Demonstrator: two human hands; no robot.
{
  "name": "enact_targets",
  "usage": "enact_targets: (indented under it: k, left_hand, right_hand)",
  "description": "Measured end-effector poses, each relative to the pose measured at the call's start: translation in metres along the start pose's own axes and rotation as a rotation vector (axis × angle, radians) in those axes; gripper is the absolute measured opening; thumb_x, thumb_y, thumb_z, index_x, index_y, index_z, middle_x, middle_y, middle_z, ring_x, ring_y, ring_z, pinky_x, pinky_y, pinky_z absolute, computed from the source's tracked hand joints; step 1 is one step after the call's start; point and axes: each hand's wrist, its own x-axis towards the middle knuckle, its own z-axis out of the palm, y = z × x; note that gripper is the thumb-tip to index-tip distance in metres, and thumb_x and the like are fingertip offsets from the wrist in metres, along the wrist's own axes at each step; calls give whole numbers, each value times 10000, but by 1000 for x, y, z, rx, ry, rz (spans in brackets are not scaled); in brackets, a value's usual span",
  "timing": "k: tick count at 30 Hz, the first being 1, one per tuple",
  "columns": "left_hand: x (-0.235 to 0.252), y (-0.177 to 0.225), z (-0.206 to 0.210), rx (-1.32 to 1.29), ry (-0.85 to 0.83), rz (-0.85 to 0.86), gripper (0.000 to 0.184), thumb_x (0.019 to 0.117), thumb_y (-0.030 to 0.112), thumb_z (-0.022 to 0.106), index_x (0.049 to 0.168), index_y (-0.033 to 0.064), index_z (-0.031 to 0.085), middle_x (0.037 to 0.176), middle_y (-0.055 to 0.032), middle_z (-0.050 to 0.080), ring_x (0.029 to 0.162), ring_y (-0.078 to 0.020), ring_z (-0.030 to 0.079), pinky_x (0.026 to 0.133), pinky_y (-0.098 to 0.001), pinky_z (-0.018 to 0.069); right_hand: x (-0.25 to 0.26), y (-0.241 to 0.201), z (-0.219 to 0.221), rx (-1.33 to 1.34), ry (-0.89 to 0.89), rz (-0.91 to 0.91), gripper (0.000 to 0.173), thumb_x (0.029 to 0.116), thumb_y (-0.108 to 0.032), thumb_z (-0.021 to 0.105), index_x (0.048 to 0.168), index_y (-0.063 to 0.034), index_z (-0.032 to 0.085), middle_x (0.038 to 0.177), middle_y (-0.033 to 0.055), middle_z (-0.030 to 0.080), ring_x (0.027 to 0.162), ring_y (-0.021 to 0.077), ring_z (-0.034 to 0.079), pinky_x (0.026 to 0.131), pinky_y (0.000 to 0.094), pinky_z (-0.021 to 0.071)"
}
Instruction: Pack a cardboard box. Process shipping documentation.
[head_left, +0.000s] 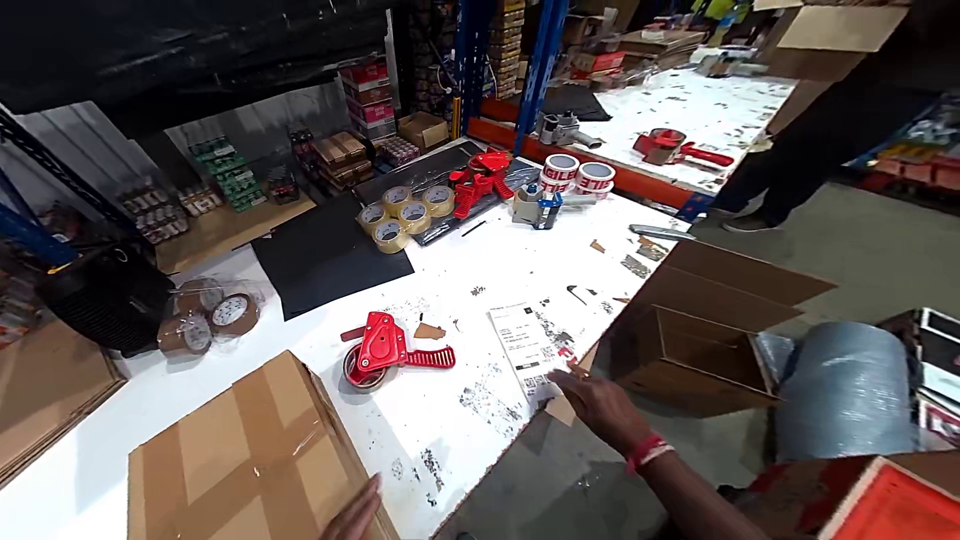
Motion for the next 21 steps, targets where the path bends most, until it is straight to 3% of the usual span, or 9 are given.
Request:
enact_targets:
  k: [3, 5, 7, 9, 10, 12, 16, 18, 21]
  left_hand:
    - [44, 32, 35, -487, -176, -220, 592, 984, 247, 655, 1390, -151, 489, 1356, -231, 635, 1238, -273, 652, 1069, -434, 528]
    - [63, 41, 50, -455, -265, -205, 509, 975, 199, 666, 1371, -103, 555, 1353, -194, 648, 1218, -243, 664, 1053, -412, 543]
    - [75, 48, 54, -432, -267, -117, 444, 975, 170, 662, 1338, -80, 597, 1331, -176, 665, 1191, -231, 677, 1031, -403, 557]
    - [75, 52, 51, -486, -216, -83, 393, 975, 118, 647, 1304, -91, 603, 1294, -166, 687, 1150, -221, 696, 1000, -398, 574]
    - [72, 54, 47, -533, -196, -116, 374, 973, 86, 633, 1297, -97, 598, 1272, -161, 698, 1130, -221, 706, 988, -395, 581]
    - [71, 53, 39, -649, -188, -281, 373, 994, 62, 579, 1329, -101, 559, 1255, -164, 705, 1115, -251, 713, 984, -413, 583]
    - [73, 50, 40, -1021, -106, -644, 586, 1050, 397, 477, 1433, -41, 413, 1344, -171, 646, 1193, -309, 669, 999, -480, 564]
    - [82, 64, 37, -1016, 221, -731, 322, 1092, 187, 430, 1323, -30, 490, 1103, -149, 728, 964, -246, 746, 840, -421, 640]
    - [88, 63, 24, -837, 502, -649, 195, 1056, 0, 460, 1175, -77, 593, 953, -154, 750, 824, -221, 760, 747, -385, 657]
  right_hand:
    - [31, -61, -17, 145, 113, -38, 280, 983, -124, 597, 1200, -66, 763, 1247, 104, 740, 1179, 335, 701, 1006, 552, 559]
    - [43, -59, -16, 142, -283, 75, 580, 933, -108, 669, 1499, -114, 542, 1583, 143, 468, 1470, 345, 435, 1183, 554, 387]
    - [42, -14, 5, 25, -517, 156, 860, 849, -23, 724, 1614, -118, 343, 1682, 242, 210, 1554, 452, 194, 1226, 616, 255]
    - [20, 30, 23, -42, -425, 170, 663, 889, 82, 582, 1525, -89, 501, 1624, 225, 368, 1525, 455, 283, 1219, 627, 258]
    - [8, 36, 25, -59, -238, 131, 485, 918, 99, 517, 1353, -50, 668, 1474, 207, 571, 1424, 439, 471, 1171, 616, 364]
    - [15, 13, 6, -2, 82, 3, 338, 935, 70, 514, 1125, -30, 776, 1222, 175, 736, 1193, 424, 674, 999, 628, 524]
    - [29, -124, -32, 217, 173, -414, 277, 1011, -50, 521, 1109, -92, 777, 1236, 72, 745, 1236, 279, 671, 1064, 485, 538]
    - [24, -176, -36, 280, 116, -594, 266, 1013, -80, 536, 1164, -123, 751, 1359, 81, 685, 1356, 297, 579, 1139, 486, 468]
    - [14, -197, -35, 656, 5, -336, 463, 982, -236, 661, 1382, -5, 624, 1527, 182, 522, 1407, 242, 526, 1121, 384, 493]
